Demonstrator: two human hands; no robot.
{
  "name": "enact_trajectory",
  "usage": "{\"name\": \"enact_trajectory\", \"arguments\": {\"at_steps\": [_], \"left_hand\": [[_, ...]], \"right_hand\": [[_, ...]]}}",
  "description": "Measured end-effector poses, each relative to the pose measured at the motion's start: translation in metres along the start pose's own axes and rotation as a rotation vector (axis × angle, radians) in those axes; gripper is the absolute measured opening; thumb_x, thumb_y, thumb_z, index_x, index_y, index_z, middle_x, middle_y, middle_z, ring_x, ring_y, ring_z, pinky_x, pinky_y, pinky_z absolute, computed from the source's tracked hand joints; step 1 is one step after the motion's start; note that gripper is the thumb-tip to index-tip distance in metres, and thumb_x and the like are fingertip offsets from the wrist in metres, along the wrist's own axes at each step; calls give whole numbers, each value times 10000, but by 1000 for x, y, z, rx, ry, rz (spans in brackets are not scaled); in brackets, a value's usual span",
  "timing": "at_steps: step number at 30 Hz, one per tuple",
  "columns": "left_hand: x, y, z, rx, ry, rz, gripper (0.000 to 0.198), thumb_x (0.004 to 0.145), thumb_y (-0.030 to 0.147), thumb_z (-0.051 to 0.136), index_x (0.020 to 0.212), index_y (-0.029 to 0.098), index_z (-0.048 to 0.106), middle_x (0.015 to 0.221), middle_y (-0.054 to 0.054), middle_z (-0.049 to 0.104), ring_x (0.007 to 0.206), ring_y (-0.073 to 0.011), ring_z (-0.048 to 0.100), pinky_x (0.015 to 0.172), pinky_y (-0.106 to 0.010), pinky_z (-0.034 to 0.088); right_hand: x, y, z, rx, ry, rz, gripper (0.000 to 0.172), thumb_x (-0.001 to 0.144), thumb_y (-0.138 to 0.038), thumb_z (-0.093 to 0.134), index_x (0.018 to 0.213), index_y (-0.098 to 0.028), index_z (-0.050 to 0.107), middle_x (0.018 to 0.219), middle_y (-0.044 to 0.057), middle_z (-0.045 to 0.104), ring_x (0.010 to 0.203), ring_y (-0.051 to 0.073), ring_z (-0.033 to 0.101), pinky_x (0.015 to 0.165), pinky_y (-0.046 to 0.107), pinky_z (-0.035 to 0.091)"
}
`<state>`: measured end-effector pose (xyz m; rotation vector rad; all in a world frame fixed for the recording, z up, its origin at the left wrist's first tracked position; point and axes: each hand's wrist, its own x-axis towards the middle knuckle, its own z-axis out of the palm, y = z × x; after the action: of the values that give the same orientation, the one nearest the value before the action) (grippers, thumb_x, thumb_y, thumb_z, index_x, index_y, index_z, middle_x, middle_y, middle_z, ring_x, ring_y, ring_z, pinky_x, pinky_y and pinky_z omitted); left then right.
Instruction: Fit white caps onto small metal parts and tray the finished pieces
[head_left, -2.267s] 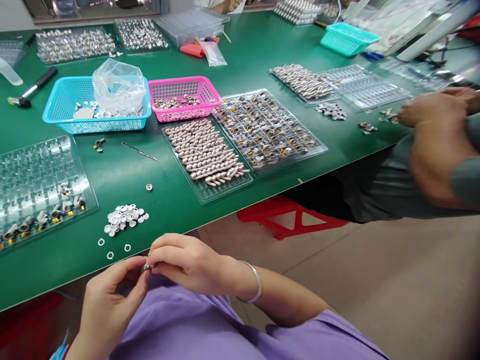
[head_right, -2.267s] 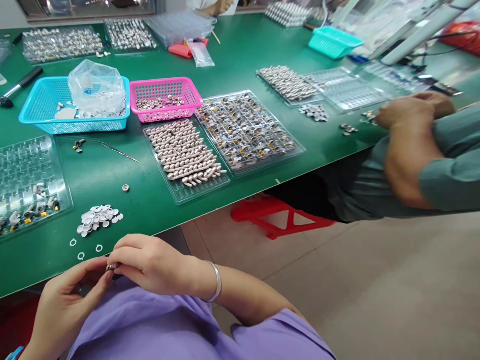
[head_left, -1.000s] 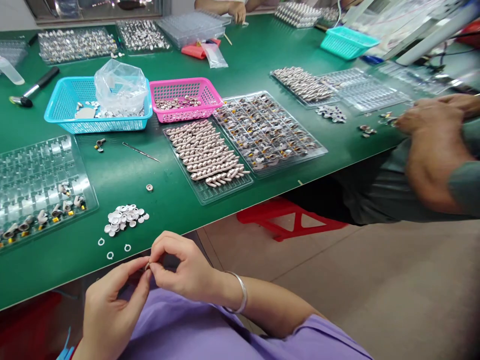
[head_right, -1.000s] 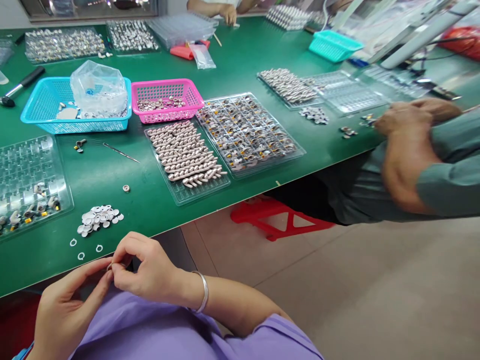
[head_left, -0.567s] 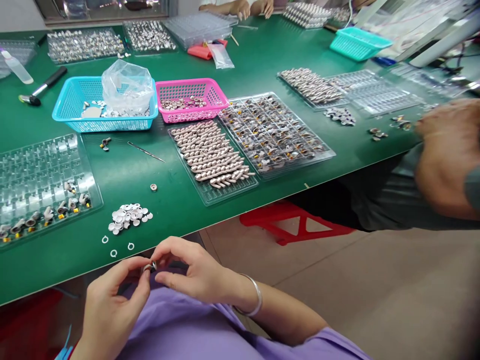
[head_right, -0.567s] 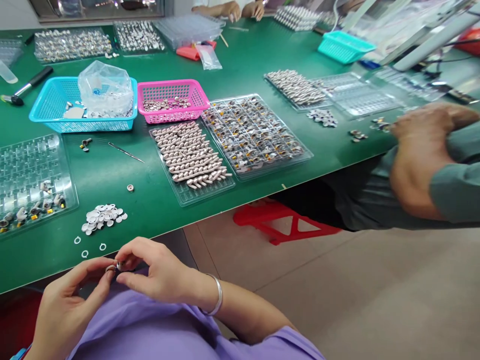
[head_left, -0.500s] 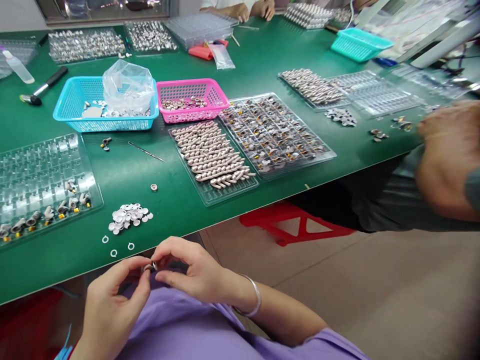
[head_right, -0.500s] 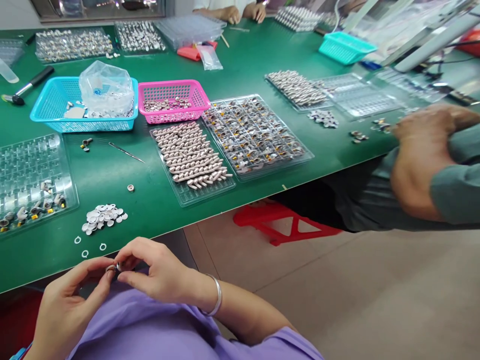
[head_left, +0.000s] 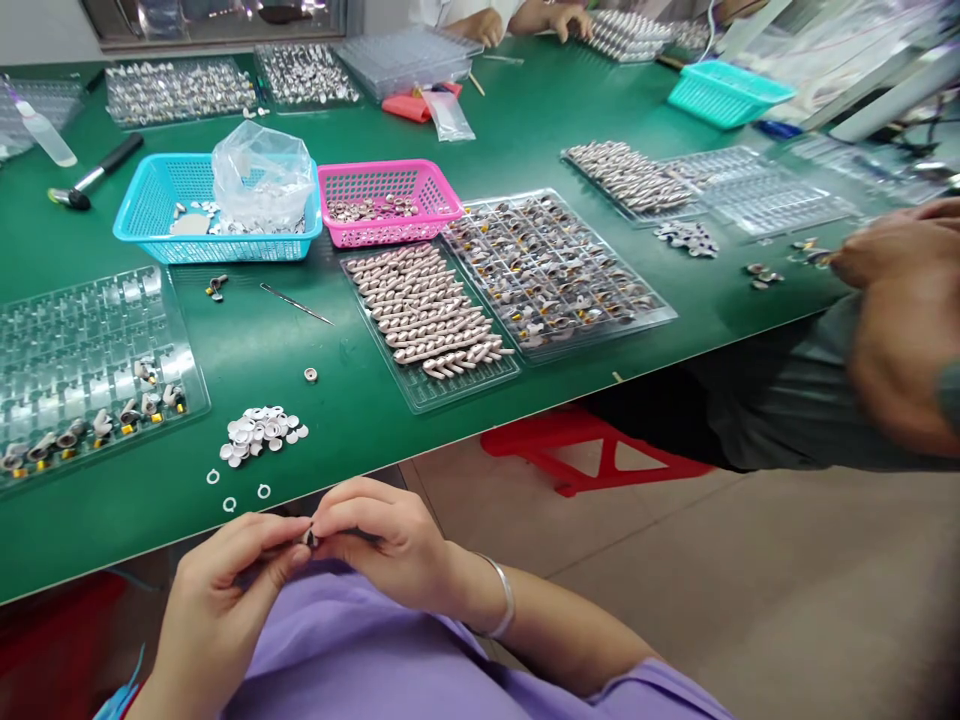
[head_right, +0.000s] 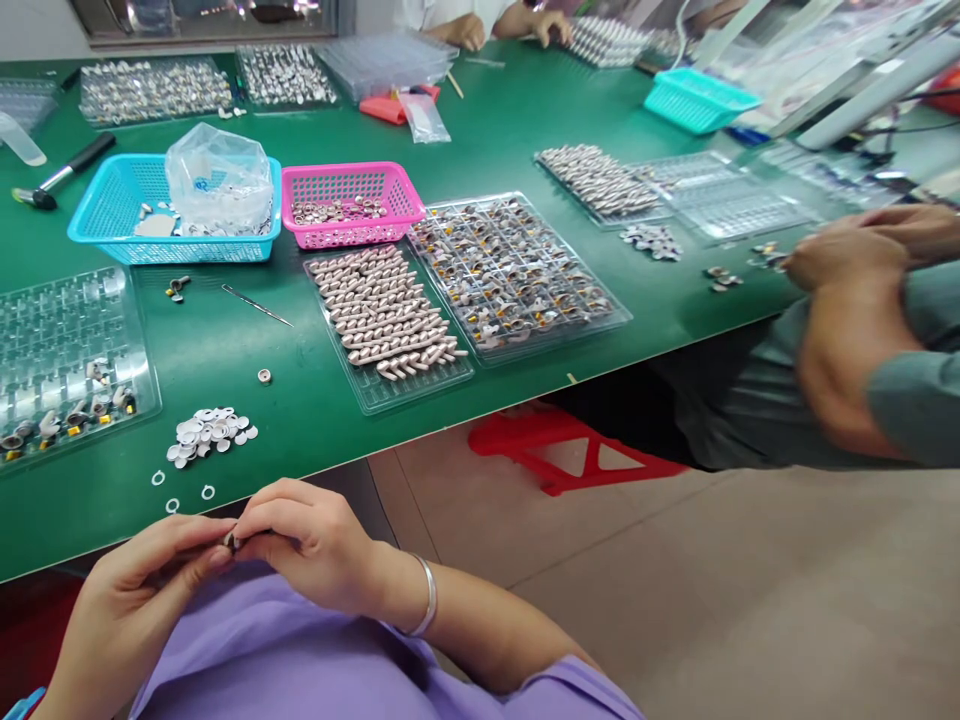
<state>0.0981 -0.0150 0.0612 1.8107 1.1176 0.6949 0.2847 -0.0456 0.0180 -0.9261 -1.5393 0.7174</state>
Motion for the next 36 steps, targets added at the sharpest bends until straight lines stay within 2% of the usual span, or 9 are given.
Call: {"name": "enact_trajectory", "arguments": {"at_steps": [3,6,10,12,15,21,26,36], "left_hand": [[0,-3,-1,-148,-34,-182,79,772,279,743,835,232,753,770,-5,767,663,-155,716,605,-195,585],[1,-5,-1,-319,-122,-372,178,760,353,760,795,192,694,673,-4,728,594,-154,693,551,-207,570],[3,-4,1,-434,-291,-457,353,794,505,700,717,164,650,569,-13,659,508,-138,628,499,-223,530],[2,-3,4,-474,-343,-462,414,817,558,650,692,164,627,568,-12,636,495,-130,610,487,-222,515],[-2,-3,7,-490,-358,-421,413,869,559,581,721,175,606,580,10,595,483,-111,584,479,-209,491],[-9,1,8,-434,-376,-392,415,946,542,450,742,194,552,593,8,592,524,-119,577,522,-217,486],[-8,6,7,-393,-396,-412,418,954,533,432,710,206,527,569,15,582,529,-125,559,560,-228,473],[-9,4,5,-329,-409,-391,434,965,515,404,667,218,508,549,18,572,536,-134,530,587,-239,438]], "right_hand": [[1,-2,0,4,-13,-6,62,907,-150,629,919,-176,685,875,57,702,804,122,690,753,203,600],[0,-3,-1,30,-30,13,45,897,-164,652,902,-173,696,868,52,700,782,116,691,756,202,595],[1,-2,-3,122,-47,80,35,877,-203,691,881,-171,705,853,50,701,767,121,687,739,214,595],[2,-1,-4,174,-45,95,58,867,-226,706,872,-168,705,846,52,703,761,123,685,724,215,596],[2,-1,-5,234,-49,115,87,858,-246,719,879,-163,706,860,61,709,765,130,690,723,225,599],[-1,-2,-6,187,-63,93,73,887,-220,680,923,-161,705,892,74,723,804,140,712,743,228,607],[-1,-5,-5,164,-39,36,67,889,-168,669,943,-152,705,913,90,731,820,141,716,764,226,607],[-4,-4,-6,147,-63,30,94,914,-167,632,972,-163,706,931,84,728,826,138,710,767,228,611]]}}
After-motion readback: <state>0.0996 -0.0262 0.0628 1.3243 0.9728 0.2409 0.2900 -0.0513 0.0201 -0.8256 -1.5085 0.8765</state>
